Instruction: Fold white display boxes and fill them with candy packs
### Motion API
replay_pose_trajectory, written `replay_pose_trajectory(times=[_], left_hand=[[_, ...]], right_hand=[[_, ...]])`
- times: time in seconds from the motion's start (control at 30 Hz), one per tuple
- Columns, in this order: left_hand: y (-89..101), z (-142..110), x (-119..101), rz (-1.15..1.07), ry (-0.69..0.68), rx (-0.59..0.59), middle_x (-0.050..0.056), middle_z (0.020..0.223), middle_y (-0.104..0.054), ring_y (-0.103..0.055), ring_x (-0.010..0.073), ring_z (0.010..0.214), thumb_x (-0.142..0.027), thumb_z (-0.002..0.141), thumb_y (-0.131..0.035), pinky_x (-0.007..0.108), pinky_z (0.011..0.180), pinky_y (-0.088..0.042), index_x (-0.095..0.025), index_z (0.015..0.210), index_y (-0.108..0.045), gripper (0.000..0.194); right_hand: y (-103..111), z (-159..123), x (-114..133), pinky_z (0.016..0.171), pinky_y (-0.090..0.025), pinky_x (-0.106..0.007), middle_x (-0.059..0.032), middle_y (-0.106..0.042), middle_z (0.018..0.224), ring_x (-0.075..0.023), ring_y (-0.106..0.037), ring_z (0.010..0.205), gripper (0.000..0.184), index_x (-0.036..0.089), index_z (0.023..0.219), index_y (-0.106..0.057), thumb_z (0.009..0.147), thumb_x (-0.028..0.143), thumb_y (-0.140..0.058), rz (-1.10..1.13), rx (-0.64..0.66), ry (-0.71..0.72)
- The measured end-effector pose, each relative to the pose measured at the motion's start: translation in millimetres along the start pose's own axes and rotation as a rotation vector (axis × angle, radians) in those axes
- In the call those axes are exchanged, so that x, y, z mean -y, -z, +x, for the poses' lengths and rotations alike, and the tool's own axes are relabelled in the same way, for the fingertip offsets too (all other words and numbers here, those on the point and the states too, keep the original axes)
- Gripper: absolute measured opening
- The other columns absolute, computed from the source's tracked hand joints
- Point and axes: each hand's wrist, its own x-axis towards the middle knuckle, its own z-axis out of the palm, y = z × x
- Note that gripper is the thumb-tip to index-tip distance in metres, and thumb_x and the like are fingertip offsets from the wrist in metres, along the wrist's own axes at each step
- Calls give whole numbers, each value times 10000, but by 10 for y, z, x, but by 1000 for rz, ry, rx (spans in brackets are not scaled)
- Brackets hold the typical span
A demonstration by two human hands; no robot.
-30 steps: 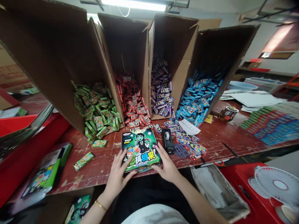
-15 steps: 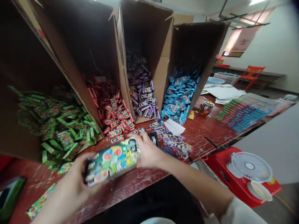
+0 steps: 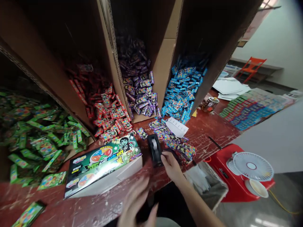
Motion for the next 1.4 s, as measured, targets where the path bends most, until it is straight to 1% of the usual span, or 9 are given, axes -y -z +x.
replay_pose_trajectory(times=[0.1, 0.2, 0.47, 0.73, 0.83, 0.97, 1.13, 1.27, 1.4], left_hand=[[-679, 195, 117, -203, 57, -69, 139, 1349, -460, -481, 248, 1253, -285, 919, -474, 502, 1033, -452, -271, 1364, -273, 489], [-989, 386, 352, -250, 96, -75, 140, 1197, -543, -556, 231, 1130, -274, 936, -447, 482, 1001, -470, -205, 1323, -318, 414], [-1004, 413, 465, -176, -41, -95, 83, 1057, -564, -564, 199, 1007, -180, 928, -441, 415, 903, -514, -216, 1246, -477, 322], [-1089, 364, 491, -85, -135, -84, 82, 1066, -549, -585, 201, 997, -105, 918, -393, 382, 872, -559, -265, 1201, -602, 387], [-882, 231, 346, 24, -142, -75, 114, 1203, -517, -591, 185, 1039, -83, 906, -403, 343, 880, -569, -246, 1314, -501, 451], [-31, 88, -5, 297, -410, -51, 145, 1413, -391, -389, 255, 1320, -128, 884, -483, 393, 1024, -485, -187, 1396, -386, 524], [1098, 244, -193, 670, -366, -232, 98, 1192, -609, -542, 229, 1129, -116, 890, -517, 469, 1061, -430, -141, 1246, -526, 357], [1214, 316, -56, 616, -350, -242, 108, 1118, -616, -589, 197, 1050, -136, 910, -501, 341, 926, -538, -117, 1143, -535, 237], [1086, 261, 46, 441, -217, -424, 128, 1044, -520, -617, 181, 970, -130, 906, -495, 244, 713, -581, -135, 989, -472, 87]], right_hand=[[-95, -65, -104, 1049, -376, -524, -151, -590, 1101, -302, -533, 1140, 511, 211, 765, -626, 754, 709, -509, 12, -47, -55], [-154, -38, -26, 1038, -403, -489, -153, -594, 1137, -304, -546, 1149, 462, 201, 729, -676, 702, 657, -610, 82, -52, -106], [-62, -422, 99, 1023, -400, -408, -121, -586, 1250, -267, -524, 1192, 328, 178, 710, -695, 725, 506, -691, 350, -65, -204], [-23, -701, -279, 865, -508, -386, -145, -637, 977, -240, -636, 941, 409, 169, 678, -628, 823, 543, -551, -99, -170, 39], [220, -730, -98, 723, -545, -287, -89, -675, 846, -188, -667, 809, 267, 182, 771, -622, 907, 376, -500, -283, -125, 290], [527, -426, 746, 744, -531, -199, -35, -692, 887, -127, -666, 839, 189, 216, 991, -614, 905, 127, -472, -453, 260, 809], [96, 148, 2080, 871, -502, -281, -58, -678, 989, -151, -619, 944, 374, 197, 1167, -557, 878, 27, -391, -605, 766, 1264], [-492, 397, 2578, 908, -475, -334, -113, -615, 1129, -190, -567, 1051, 559, 164, 1410, -320, 872, 47, -416, -754, 1093, 1178], [-768, 479, 2631, 901, -463, -364, -156, -589, 1152, -225, -561, 1047, 520, 139, 1401, -325, 892, 98, -420, -789, 1196, 1152]])
